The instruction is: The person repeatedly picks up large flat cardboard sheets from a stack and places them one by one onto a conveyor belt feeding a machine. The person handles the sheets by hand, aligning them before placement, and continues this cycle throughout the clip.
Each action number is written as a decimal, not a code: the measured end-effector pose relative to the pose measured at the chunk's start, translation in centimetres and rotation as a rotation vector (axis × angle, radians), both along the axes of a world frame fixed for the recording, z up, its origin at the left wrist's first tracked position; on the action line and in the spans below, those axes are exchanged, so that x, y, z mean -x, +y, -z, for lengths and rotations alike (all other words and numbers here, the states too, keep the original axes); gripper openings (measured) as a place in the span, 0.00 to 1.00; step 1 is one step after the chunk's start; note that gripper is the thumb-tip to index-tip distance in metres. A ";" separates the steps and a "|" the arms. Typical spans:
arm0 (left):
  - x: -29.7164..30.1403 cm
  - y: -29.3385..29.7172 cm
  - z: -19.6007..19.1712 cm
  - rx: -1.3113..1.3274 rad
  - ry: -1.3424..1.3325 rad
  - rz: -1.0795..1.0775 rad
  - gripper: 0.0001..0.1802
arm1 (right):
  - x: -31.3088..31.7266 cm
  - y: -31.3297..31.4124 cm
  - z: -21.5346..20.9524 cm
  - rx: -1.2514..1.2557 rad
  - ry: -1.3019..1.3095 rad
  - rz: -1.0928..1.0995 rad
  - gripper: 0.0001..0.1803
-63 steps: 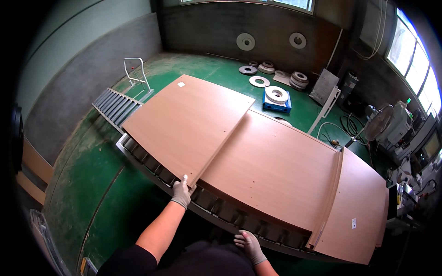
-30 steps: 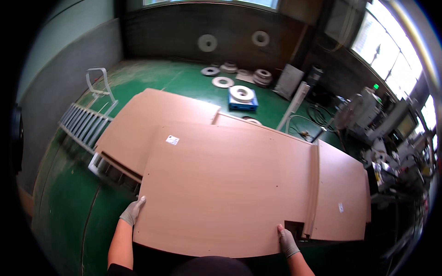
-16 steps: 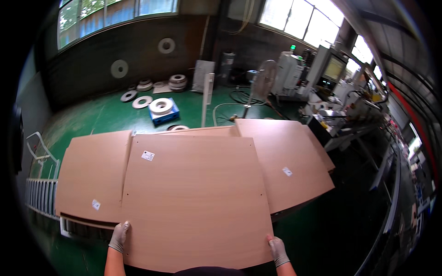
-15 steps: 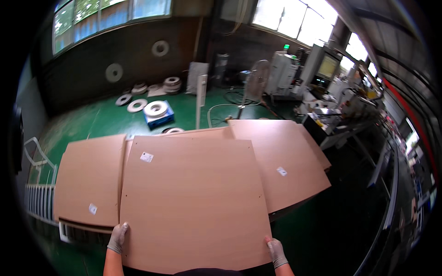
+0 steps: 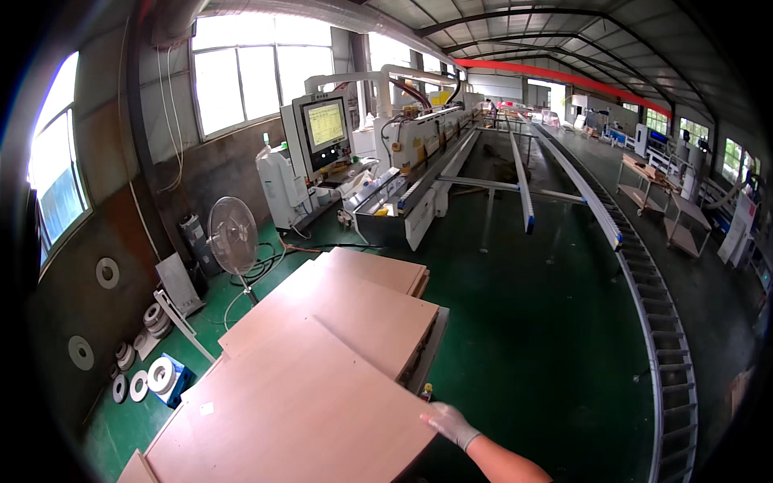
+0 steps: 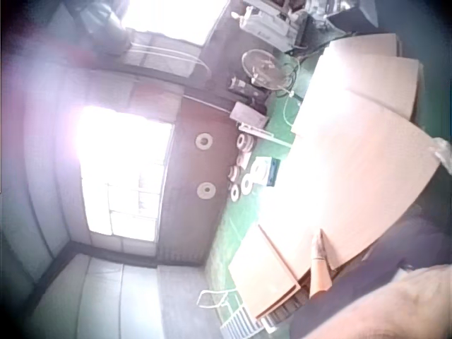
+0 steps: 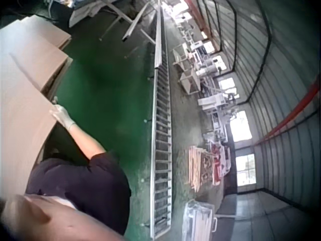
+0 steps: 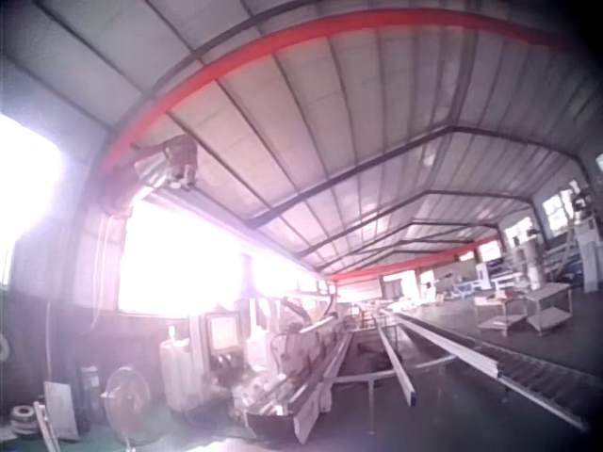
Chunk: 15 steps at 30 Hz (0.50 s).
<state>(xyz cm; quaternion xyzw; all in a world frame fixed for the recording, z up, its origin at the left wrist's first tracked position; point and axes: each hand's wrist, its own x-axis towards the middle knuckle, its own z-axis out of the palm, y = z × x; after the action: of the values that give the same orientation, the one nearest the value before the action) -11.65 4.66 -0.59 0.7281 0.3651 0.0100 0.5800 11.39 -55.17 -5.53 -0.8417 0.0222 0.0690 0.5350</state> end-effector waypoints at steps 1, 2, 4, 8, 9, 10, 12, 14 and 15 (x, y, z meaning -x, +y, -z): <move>-1.9 -0.8 -0.3 -0.068 -0.008 0.101 0.33 | -3.3 -1.2 0.8 0.045 -0.169 0.059 0.25; -5.0 -1.8 -0.3 -0.145 -0.040 0.235 0.33 | -5.7 -3.0 1.6 0.098 -0.328 0.129 0.24; -9.8 -3.6 -0.7 -0.223 -0.108 0.324 0.33 | -11.3 -4.0 -0.1 -0.344 -0.140 0.303 0.27; -19.0 -9.8 3.5 -0.276 0.197 0.145 0.32 | -18.1 -1.3 -0.6 0.569 -0.334 0.465 0.29; -19.5 -11.6 6.6 -0.360 -0.015 0.070 0.37 | -19.2 0.4 -0.4 0.741 -0.355 0.425 0.29; -19.5 -13.4 9.2 -0.449 -0.228 -0.001 0.44 | -20.2 2.2 0.2 0.721 -0.368 0.397 0.29; -22.8 -16.9 9.0 -0.415 -0.142 0.011 0.47 | -21.8 3.4 3.0 0.714 -0.369 0.373 0.29; -25.6 -19.9 7.7 -0.215 -0.246 0.042 0.48 | -24.4 2.3 6.0 0.629 -0.384 0.402 0.30; -26.4 -20.5 7.4 -0.209 -0.256 0.058 0.48 | -25.9 1.9 6.0 0.651 -0.369 0.392 0.30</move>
<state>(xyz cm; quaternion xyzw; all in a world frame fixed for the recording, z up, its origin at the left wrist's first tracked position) 14.79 -15.82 -8.03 0.7876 0.2638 0.1239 0.5429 37.31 -53.26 -11.52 -0.9449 0.1064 -0.1968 0.2391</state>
